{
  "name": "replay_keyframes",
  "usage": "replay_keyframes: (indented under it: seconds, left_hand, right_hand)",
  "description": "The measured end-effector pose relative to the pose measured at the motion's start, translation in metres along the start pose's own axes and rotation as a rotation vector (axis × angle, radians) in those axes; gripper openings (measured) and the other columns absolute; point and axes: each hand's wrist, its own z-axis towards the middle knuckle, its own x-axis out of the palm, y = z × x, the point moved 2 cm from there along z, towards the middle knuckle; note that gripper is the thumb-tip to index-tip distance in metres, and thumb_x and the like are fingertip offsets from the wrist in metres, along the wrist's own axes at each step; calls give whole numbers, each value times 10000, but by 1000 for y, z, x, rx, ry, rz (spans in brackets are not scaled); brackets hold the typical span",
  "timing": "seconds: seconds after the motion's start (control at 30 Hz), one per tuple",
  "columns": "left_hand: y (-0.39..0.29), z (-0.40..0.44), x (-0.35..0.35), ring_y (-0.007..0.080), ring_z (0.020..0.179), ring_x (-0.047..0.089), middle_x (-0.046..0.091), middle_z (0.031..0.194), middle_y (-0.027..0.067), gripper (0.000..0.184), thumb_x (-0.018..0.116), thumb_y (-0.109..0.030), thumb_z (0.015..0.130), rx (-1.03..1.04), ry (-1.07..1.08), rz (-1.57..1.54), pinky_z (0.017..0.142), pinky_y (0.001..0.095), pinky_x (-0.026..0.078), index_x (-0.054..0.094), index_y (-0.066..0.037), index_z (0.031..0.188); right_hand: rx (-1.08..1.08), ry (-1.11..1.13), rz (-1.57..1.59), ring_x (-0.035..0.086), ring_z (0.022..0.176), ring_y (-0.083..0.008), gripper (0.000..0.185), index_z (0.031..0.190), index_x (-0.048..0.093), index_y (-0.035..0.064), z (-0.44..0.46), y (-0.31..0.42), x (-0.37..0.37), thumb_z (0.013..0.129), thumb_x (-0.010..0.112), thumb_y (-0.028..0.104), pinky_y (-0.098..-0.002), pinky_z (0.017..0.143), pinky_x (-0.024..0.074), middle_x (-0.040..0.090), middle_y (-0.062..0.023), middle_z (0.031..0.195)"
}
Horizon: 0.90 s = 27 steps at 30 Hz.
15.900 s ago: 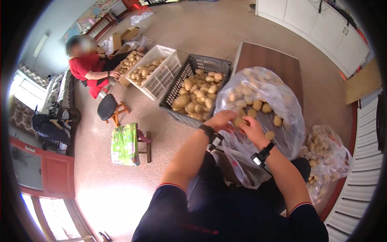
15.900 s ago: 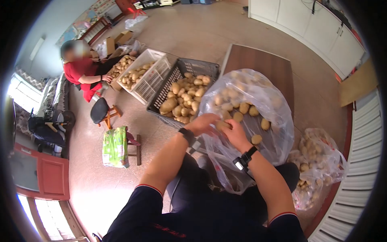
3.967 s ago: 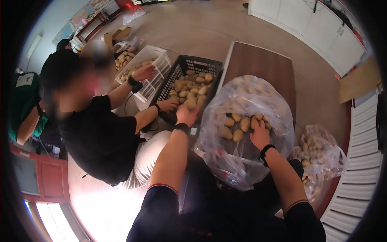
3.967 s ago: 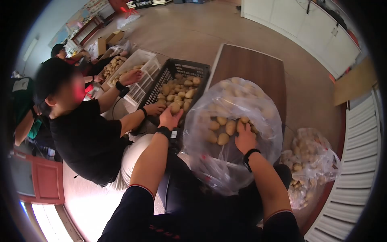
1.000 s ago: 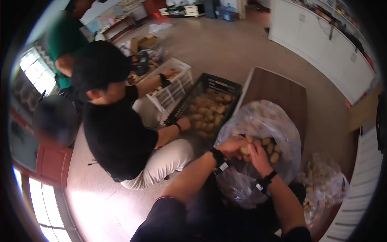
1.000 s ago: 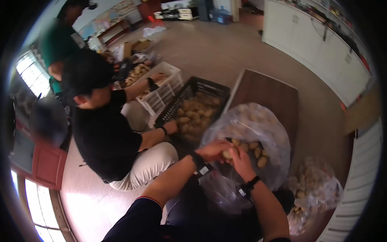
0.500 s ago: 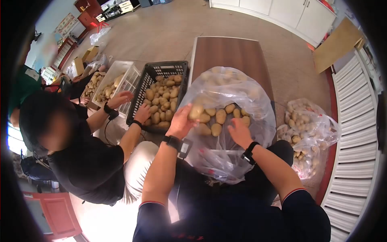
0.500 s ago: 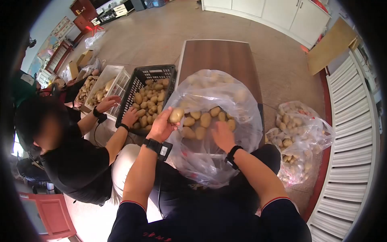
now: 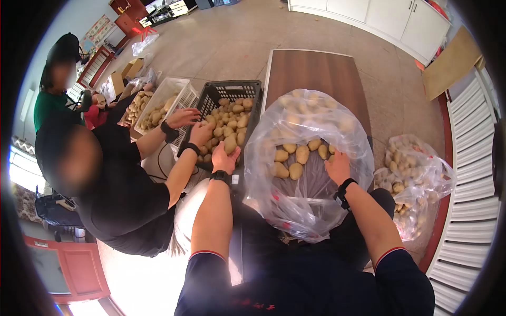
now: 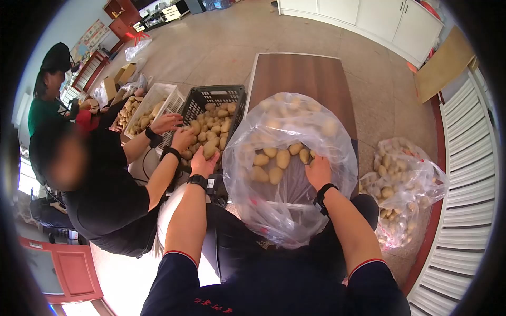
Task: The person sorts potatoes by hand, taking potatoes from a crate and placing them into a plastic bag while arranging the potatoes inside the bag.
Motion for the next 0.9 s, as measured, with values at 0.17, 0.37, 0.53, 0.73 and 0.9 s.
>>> replay_keyframes:
  seconds: [0.17, 0.37, 0.53, 0.73, 0.9]
  left_hand:
    - [-2, 8, -16, 332, 988, 600, 573, 1166, 150, 311, 488, -219, 981, 60, -65, -64, 784, 438, 580, 495, -37, 1234]
    - [-7, 4, -20, 341, 1143, 506, 439, 1348, 130, 466, 547, -156, 948, 122, -120, -120, 845, 458, 566, 388, -115, 1384]
    - [15, 46, -65, 387, 1167, 502, 479, 1321, 217, 461, 658, -225, 883, 532, -97, 484, 934, 452, 497, 505, -33, 1273]
    - [19, 58, -75, 417, 1182, 494, 530, 1240, 299, 466, 729, -303, 808, 831, -153, 1044, 1004, 413, 421, 606, 55, 1080]
    - [13, 61, -69, 352, 978, 597, 478, 1118, 128, 286, 509, -119, 934, 775, 123, 1178, 786, 441, 554, 446, -16, 1193]
  right_hand:
    - [2, 101, -20, 517, 1113, -439, 691, 1309, 443, 12, 13, -11, 8, 720, 752, 199, -473, 965, 430, 566, -269, 1180]
    - [-22, 124, -156, 541, 1069, -451, 729, 1342, 441, 89, 11, 4, -3, 707, 770, 229, -490, 937, 449, 594, -230, 1151]
    - [-116, 64, -57, 473, 1172, -427, 703, 1306, 416, 110, -8, 10, 6, 686, 743, 58, -480, 973, 417, 437, -208, 1298]
    - [-156, 28, 0, 448, 1202, -426, 701, 1333, 397, 82, -38, 26, 9, 707, 703, 8, -467, 994, 411, 391, -214, 1355]
    - [-167, 6, -64, 437, 1215, -433, 740, 1359, 378, 91, -48, 28, 4, 708, 726, 46, -471, 1013, 400, 377, -218, 1380]
